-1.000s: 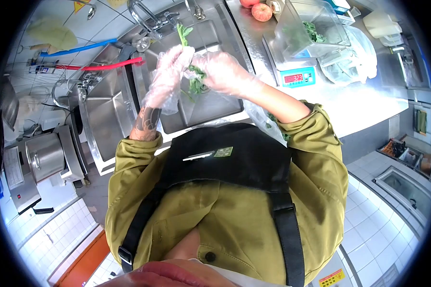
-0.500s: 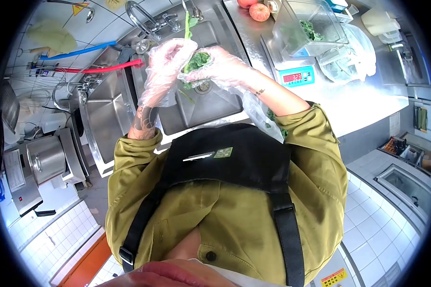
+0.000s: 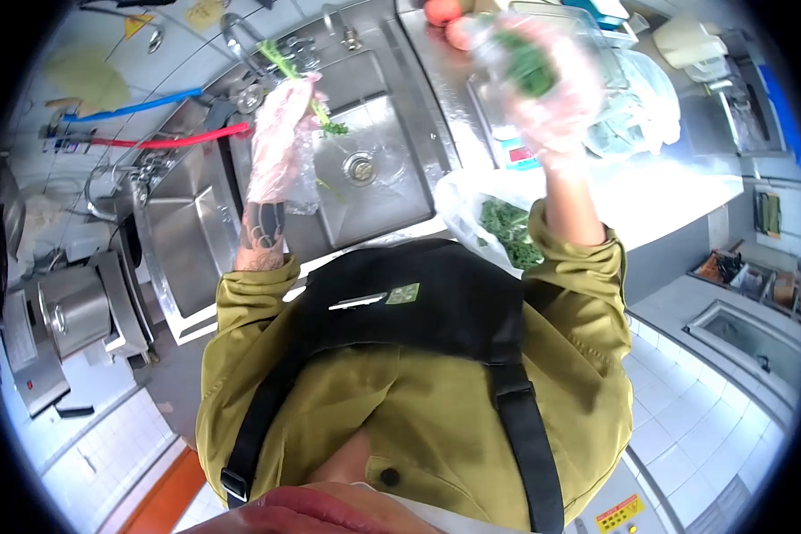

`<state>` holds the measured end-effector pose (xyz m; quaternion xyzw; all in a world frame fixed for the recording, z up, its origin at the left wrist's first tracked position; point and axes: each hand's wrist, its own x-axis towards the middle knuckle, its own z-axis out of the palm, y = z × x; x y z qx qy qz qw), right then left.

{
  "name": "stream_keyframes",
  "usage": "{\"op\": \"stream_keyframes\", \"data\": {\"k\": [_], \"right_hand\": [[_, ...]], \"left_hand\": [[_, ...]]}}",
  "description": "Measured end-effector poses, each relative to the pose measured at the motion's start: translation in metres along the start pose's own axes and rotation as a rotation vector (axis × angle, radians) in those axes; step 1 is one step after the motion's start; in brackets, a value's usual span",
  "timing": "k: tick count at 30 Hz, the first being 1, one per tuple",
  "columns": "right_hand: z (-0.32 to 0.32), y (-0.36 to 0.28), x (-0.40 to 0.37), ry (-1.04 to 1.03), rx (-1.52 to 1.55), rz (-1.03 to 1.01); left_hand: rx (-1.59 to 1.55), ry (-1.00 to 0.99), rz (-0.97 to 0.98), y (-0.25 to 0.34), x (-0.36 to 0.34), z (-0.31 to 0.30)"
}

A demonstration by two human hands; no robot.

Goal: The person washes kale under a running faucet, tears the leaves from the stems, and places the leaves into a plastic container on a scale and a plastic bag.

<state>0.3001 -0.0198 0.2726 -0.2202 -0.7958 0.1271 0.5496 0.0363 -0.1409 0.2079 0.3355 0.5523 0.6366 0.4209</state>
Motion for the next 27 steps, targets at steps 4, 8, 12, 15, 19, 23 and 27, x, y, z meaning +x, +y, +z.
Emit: {"op": "stream_keyframes", "data": {"k": [4, 8, 12, 15, 19, 23, 27], "right_hand": [[-0.047, 0.008, 0.049, 0.001, -0.457, 0.284], [-0.076, 0.09, 0.037, -0.439, -0.808, 0.417], [-0.058, 0.055, 0.021, -0.038, -0.302, 0.262], [-0.006, -0.002, -0.006, -0.342, -0.224, 0.142], [0.066, -0.026, -0.043, -0.541, -0.175, 0.03], [0.078, -0.017, -0.046, -0.44, 0.077, 0.117], [0.076, -0.032, -0.043, -0.298, 0.252, 0.227]], "left_hand": [[-0.093, -0.02, -0.029, 0.002, 0.003, 0.009], [-0.091, -0.023, -0.028, 0.015, -0.004, 0.029], [-0.013, -0.001, 0.043, 0.01, -0.001, 0.035], [0.07, 0.074, 0.005, 0.015, -0.002, 0.049], [0.173, -0.03, 0.019, 0.014, 0.001, 0.053], [0.089, -0.02, -0.026, 0.012, -0.001, 0.046], [0.02, -0.004, 0.023, 0.014, 0.0, 0.044]]}}
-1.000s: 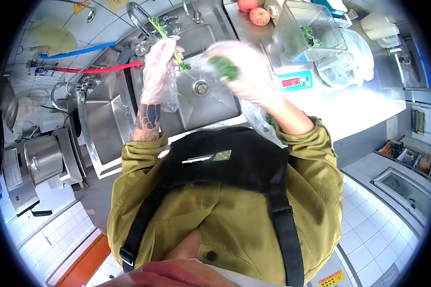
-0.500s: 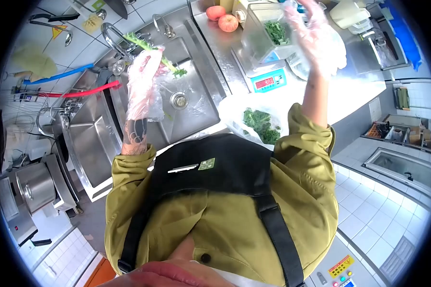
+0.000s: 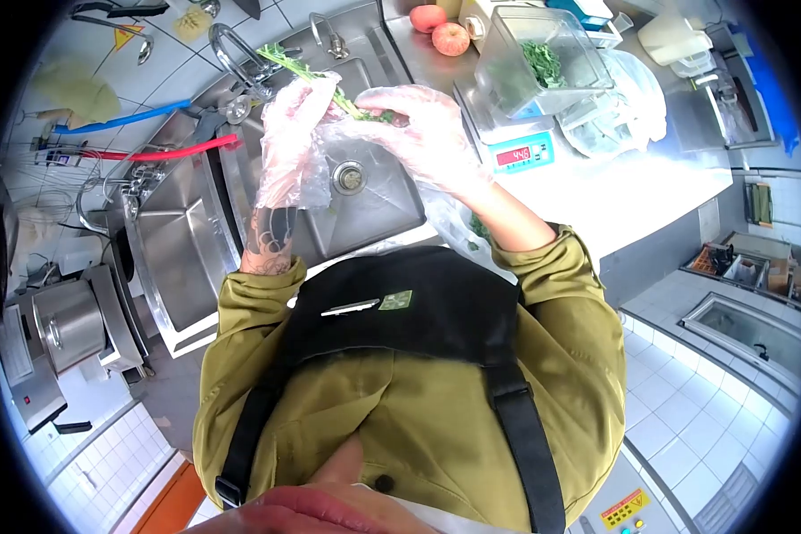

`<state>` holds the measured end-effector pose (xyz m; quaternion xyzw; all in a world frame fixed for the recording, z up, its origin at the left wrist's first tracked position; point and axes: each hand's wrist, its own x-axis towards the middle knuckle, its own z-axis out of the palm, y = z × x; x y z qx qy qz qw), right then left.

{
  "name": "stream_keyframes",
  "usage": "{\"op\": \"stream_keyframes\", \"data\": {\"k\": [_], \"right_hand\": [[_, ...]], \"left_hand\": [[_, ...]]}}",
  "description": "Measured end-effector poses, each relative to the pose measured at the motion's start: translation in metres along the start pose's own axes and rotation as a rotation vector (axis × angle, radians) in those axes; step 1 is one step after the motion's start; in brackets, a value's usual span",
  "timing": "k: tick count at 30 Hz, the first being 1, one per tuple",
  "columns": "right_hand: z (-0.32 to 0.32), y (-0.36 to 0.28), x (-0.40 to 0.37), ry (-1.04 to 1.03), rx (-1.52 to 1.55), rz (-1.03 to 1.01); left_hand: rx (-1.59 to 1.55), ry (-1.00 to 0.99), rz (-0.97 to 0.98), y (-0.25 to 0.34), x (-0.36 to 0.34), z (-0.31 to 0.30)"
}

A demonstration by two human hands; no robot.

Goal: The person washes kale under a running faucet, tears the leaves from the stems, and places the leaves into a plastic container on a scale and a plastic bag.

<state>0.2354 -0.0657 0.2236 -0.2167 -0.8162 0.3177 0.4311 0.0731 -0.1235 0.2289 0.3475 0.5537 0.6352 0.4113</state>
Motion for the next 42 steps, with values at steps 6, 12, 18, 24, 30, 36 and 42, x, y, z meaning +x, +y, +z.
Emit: {"op": "stream_keyframes", "data": {"k": [6, 12, 18, 24, 30, 36, 42], "right_hand": [[-0.002, 0.005, -0.011, -0.031, -0.29, -0.241], [-0.06, 0.013, -0.009, 0.433, -0.269, -0.39], [-0.176, 0.022, 0.04, -0.137, -1.324, 0.27], [-0.215, 0.033, 0.019, 0.179, -0.29, 0.359], [-0.202, 0.032, -0.098, -0.092, -0.882, 0.638], [-0.079, 0.116, -0.241, -0.724, -0.809, 0.447], [-0.098, 0.133, -0.229, -0.771, -0.906, 0.619]], "left_hand": [[-0.118, -0.051, -0.01, -0.016, 0.001, -0.004], [-0.327, 0.032, 0.025, -0.045, 0.004, -0.038], [-0.126, -0.073, -0.248, -0.104, -0.009, -0.103], [0.03, 0.099, -0.45, -0.163, -0.029, -0.118], [0.352, -0.106, -0.23, -0.149, -0.04, -0.044], [0.516, -0.944, 0.087, -0.153, -0.073, 0.063], [0.992, -1.487, -0.036, -0.154, -0.085, 0.083]]}}
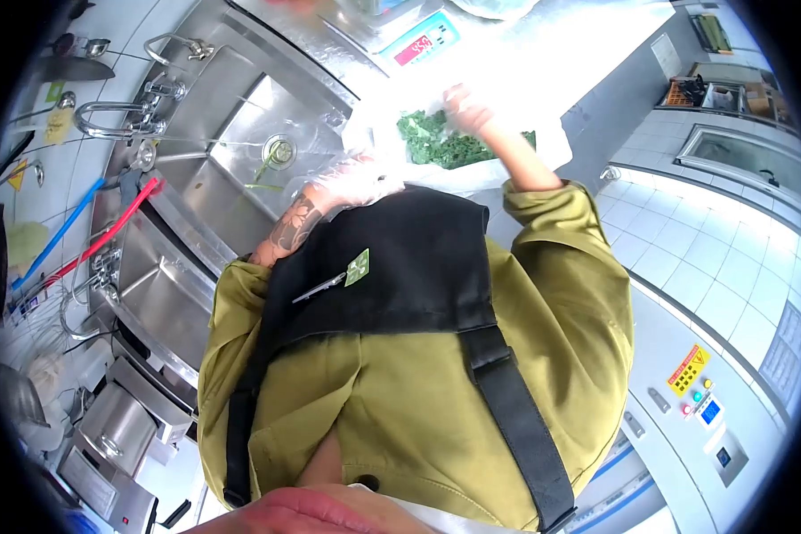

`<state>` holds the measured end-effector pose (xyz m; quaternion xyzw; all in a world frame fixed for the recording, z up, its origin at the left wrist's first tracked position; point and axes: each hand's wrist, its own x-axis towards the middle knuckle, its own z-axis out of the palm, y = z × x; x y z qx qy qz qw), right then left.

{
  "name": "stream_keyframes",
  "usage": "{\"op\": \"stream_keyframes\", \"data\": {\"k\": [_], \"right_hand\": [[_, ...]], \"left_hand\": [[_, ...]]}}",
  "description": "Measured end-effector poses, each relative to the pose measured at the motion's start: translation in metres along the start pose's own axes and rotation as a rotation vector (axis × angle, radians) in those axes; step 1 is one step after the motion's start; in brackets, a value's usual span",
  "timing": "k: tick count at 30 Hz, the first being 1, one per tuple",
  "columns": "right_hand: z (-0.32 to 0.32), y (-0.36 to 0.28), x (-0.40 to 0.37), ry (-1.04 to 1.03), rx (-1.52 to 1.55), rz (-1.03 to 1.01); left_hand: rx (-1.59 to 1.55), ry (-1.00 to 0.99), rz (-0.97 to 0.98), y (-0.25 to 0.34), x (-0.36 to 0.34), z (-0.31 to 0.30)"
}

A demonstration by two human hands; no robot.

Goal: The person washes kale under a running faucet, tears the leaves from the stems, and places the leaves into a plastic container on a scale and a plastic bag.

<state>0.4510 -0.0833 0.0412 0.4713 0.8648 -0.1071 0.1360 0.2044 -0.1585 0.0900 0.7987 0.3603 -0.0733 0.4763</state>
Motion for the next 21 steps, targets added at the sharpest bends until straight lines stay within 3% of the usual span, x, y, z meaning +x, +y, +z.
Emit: {"op": "stream_keyframes", "data": {"k": [5, 8, 9, 12, 13, 14, 15, 18, 19, 21], "right_hand": [[-0.069, 0.016, -0.024, -0.144, 0.564, 0.215], [-0.031, -0.011, -0.011, 0.103, 0.453, -0.112], [-0.022, -0.013, -0.003, 0.015, 0.391, -0.164], [-0.014, -0.002, 0.001, -0.24, 0.312, -0.039], [-0.045, -0.008, -0.006, -0.345, 0.291, 0.08], [-0.058, -0.006, -0.014, -0.371, -0.029, 0.13], [-0.076, -0.002, -0.028, -0.366, -0.049, 0.192], [-0.153, 0.001, -0.067, -0.383, 0.166, 0.363], [-0.15, 0.013, -0.08, -0.271, 0.16, 0.395], [-0.167, 0.006, -0.087, -0.203, 0.569, 0.354]], "left_hand": [[-0.078, 0.171, 0.044, -0.008, -0.007, 0.003], [-0.095, 0.112, 0.03, -0.003, -0.006, -0.002], [-0.103, 0.073, 0.013, -0.001, -0.006, -0.005], [-0.062, 0.164, 0.103, -0.008, -0.007, 0.0], [-0.063, 0.186, 0.088, -0.009, -0.007, 0.0], [-0.064, 0.203, 0.075, -0.009, -0.008, 0.001], [-0.064, 0.218, 0.066, -0.009, -0.008, 0.002], [-0.089, 0.254, 0.102, -0.009, -0.005, 0.001], [-0.113, 0.334, 0.146, -0.012, -0.002, 0.005], [-0.159, 0.498, 0.228, -0.016, -0.002, 0.007]]}}
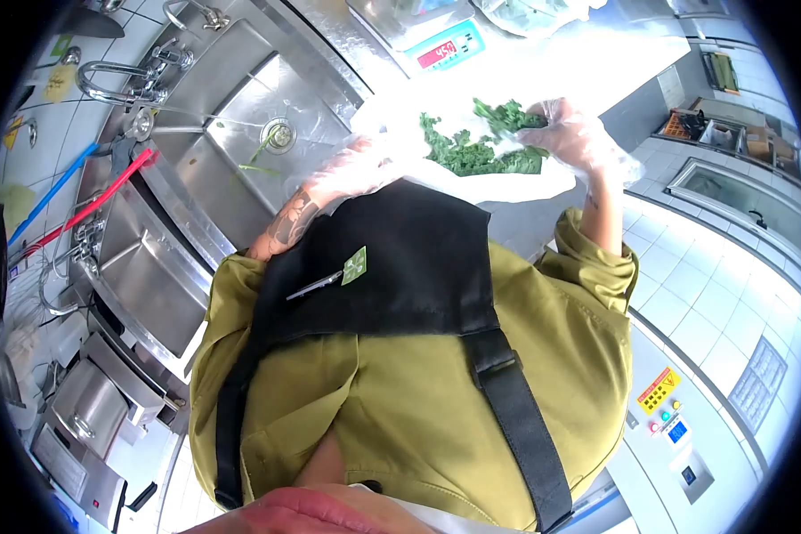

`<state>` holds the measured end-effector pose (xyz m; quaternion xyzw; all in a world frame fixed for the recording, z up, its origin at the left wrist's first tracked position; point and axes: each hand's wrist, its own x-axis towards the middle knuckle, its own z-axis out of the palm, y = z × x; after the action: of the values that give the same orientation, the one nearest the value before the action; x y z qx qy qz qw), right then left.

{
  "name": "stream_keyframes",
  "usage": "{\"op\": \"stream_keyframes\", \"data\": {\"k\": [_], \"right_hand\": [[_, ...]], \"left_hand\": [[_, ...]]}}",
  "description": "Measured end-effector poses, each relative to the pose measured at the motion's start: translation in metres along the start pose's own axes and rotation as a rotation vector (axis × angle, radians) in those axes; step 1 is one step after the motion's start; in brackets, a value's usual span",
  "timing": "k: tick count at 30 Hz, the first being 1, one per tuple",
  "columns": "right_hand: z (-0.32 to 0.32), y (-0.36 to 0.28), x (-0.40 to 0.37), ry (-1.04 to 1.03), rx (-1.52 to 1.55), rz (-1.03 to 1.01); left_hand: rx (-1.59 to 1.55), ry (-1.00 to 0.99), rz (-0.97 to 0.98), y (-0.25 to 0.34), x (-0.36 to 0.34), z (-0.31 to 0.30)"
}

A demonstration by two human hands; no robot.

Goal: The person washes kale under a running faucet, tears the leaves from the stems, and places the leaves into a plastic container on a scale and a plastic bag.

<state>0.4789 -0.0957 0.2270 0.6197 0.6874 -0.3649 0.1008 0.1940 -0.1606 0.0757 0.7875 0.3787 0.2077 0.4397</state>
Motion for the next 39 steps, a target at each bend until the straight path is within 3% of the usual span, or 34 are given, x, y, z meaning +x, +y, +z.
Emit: {"op": "stream_keyframes", "data": {"k": [1, 3, 4, 5, 7, 9, 11, 12, 13, 18, 21, 22, 26, 28, 29, 33, 35, 39], "right_hand": [[-0.003, -0.008, -0.004, -0.014, 0.199, -0.051], [0.026, -0.043, 0.002, 0.159, 0.345, -0.12], [0.048, -0.058, 0.014, 0.266, 0.26, -0.281], [0.067, -0.078, 0.026, 0.37, 0.175, -0.448], [0.096, -0.145, 0.046, 0.389, 0.11, -0.552], [0.123, -0.193, 0.068, 0.242, 0.276, -0.54], [0.117, -0.257, 0.067, 0.124, 0.45, -0.596], [0.145, -0.265, 0.098, -0.024, 0.711, -0.64], [0.175, -0.273, 0.133, -0.184, 0.965, -0.662], [0.232, -0.346, 0.199, -0.366, 1.265, -0.631], [0.251, -0.366, 0.227, -0.265, 1.243, -0.607], [0.254, -0.369, 0.236, -0.225, 1.202, -0.584], [0.258, -0.367, 0.255, -0.126, 1.136, -0.532], [0.256, -0.362, 0.259, -0.094, 1.059, -0.541], [0.256, -0.359, 0.26, -0.121, 1.087, -0.538], [0.253, -0.351, 0.263, -0.168, 1.204, -0.467], [0.243, -0.357, 0.249, -0.226, 1.355, -0.318], [0.242, -0.353, 0.25, -0.302, 1.459, -0.257]], "left_hand": [[-0.214, 0.03, -0.12, -0.003, -0.001, -0.003], [-0.64, 0.103, -0.365, 0.018, -0.007, -0.028], [-1.193, 0.31, -0.127, 0.01, -0.013, -0.024], [-1.187, 0.453, -0.141, 0.019, -0.019, -0.037], [-1.152, 0.765, -0.165, 0.042, -0.036, -0.074], [-0.797, 1.042, -0.396, 0.02, -0.066, -0.095], [-0.958, 1.222, -0.358, -0.004, -0.102, -0.114], [-1.021, 1.364, -0.567, -0.003, -0.114, -0.129], [-1.104, 1.365, -0.307, -0.015, -0.127, -0.137], [-0.971, 1.552, -0.252, -0.096, -0.161, -0.169], [-1.032, 1.6, -0.318, -0.147, -0.159, -0.186], [-1.216, 1.646, -0.194, -0.155, -0.152, -0.191], [-1.346, 1.547, -0.216, -0.176, -0.136, -0.204], [-1.138, 1.536, -0.286, -0.181, -0.128, -0.2], [-1.033, 1.524, -0.321, -0.183, -0.124, -0.197], [-1.161, 1.477, -0.45, -0.171, -0.121, -0.202], [-1.274, 1.456, -0.372, -0.195, -0.122, -0.194], [-1.404, 1.422, -0.304, -0.198, -0.123, -0.193]]}}
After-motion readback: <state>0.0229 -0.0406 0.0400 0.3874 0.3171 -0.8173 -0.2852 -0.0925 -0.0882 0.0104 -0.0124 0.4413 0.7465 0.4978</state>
